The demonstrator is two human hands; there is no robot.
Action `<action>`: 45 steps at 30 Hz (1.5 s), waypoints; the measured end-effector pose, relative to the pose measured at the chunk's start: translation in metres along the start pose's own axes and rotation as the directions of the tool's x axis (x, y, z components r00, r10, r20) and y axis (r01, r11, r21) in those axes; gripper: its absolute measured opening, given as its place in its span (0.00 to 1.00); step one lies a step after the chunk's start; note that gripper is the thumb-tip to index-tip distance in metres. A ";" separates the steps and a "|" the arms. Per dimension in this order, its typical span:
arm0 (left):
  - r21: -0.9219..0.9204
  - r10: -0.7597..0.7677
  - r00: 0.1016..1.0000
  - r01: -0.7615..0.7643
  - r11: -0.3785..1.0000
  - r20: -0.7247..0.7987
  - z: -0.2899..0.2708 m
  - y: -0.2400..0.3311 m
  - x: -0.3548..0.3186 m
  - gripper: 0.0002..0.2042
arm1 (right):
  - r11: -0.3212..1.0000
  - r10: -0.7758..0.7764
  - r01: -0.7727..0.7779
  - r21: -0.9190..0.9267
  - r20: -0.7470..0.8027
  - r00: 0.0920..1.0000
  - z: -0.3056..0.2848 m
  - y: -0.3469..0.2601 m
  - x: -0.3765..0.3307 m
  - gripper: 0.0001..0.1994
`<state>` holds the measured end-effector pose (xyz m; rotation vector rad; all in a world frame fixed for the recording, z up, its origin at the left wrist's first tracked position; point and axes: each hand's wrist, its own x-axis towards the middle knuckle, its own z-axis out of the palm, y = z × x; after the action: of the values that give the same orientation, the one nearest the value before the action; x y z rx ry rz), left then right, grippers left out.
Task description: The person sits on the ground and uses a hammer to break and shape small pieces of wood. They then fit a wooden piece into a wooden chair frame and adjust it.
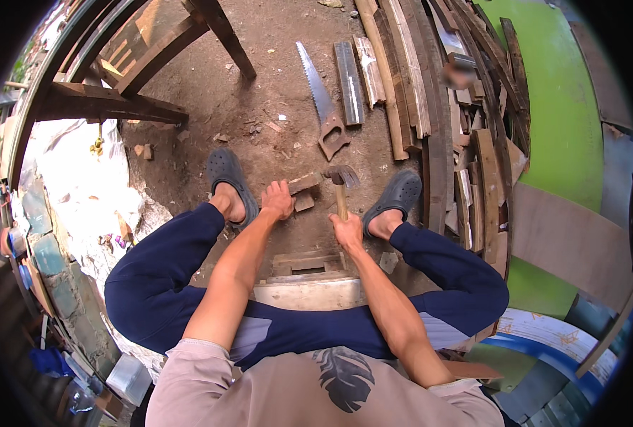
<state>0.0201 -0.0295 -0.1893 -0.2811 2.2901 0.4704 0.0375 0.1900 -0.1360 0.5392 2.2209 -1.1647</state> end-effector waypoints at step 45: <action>-0.113 0.224 0.974 -0.220 0.969 0.022 0.001 -0.019 0.010 0.42 | 0.956 -0.141 0.123 -0.265 -0.053 0.989 -0.020 -0.041 0.015 0.14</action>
<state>0.0202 -0.0468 -0.2022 -0.0684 2.2755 0.7115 -0.0038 0.1860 -0.1114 0.3315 2.4555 -0.9063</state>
